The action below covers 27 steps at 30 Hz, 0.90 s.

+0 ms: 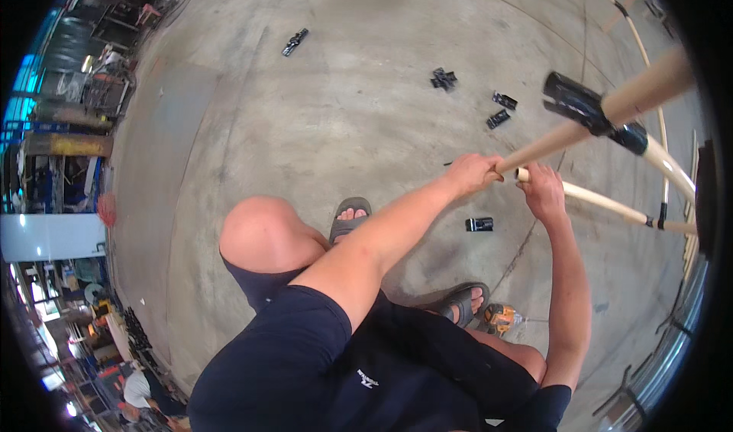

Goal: The person connects wooden poles using plastic joints, securing them with an electric drill, and picks up additional joints from the floor.

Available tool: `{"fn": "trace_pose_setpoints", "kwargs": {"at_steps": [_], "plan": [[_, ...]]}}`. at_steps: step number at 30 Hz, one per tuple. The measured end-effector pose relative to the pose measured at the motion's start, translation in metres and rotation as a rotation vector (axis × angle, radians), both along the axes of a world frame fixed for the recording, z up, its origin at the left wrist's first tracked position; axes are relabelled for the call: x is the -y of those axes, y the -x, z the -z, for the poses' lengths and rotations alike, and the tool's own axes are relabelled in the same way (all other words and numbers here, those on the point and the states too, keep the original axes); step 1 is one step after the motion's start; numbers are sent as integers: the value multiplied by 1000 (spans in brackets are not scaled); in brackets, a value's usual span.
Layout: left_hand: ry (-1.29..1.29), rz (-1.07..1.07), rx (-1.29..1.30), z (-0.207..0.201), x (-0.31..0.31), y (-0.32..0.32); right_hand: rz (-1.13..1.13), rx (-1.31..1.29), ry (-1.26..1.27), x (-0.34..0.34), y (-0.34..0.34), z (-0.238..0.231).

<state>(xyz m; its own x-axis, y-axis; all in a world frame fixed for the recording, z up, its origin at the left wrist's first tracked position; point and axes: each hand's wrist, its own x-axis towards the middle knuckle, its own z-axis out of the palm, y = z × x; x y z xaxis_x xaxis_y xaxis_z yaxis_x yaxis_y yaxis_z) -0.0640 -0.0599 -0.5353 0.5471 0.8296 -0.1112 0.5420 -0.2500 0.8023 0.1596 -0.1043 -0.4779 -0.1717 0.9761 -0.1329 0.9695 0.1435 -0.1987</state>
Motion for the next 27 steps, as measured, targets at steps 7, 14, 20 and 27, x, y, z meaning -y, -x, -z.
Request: {"fn": "trace_pose_setpoints", "kwargs": {"at_steps": [7,14,20,27], "plan": [[98,302,-532,-89,-232,150,-5,-32,-279,19,5,-24],[-281,-406,-499,-19,-345,377,394,78,75,162,-94,-74],[-300,-667,-747,94,-349,578,823,107,551,341,-89,-75],[-635,-639,-833,187,-419,638,1105,287,1153,443,-36,-74]]}}
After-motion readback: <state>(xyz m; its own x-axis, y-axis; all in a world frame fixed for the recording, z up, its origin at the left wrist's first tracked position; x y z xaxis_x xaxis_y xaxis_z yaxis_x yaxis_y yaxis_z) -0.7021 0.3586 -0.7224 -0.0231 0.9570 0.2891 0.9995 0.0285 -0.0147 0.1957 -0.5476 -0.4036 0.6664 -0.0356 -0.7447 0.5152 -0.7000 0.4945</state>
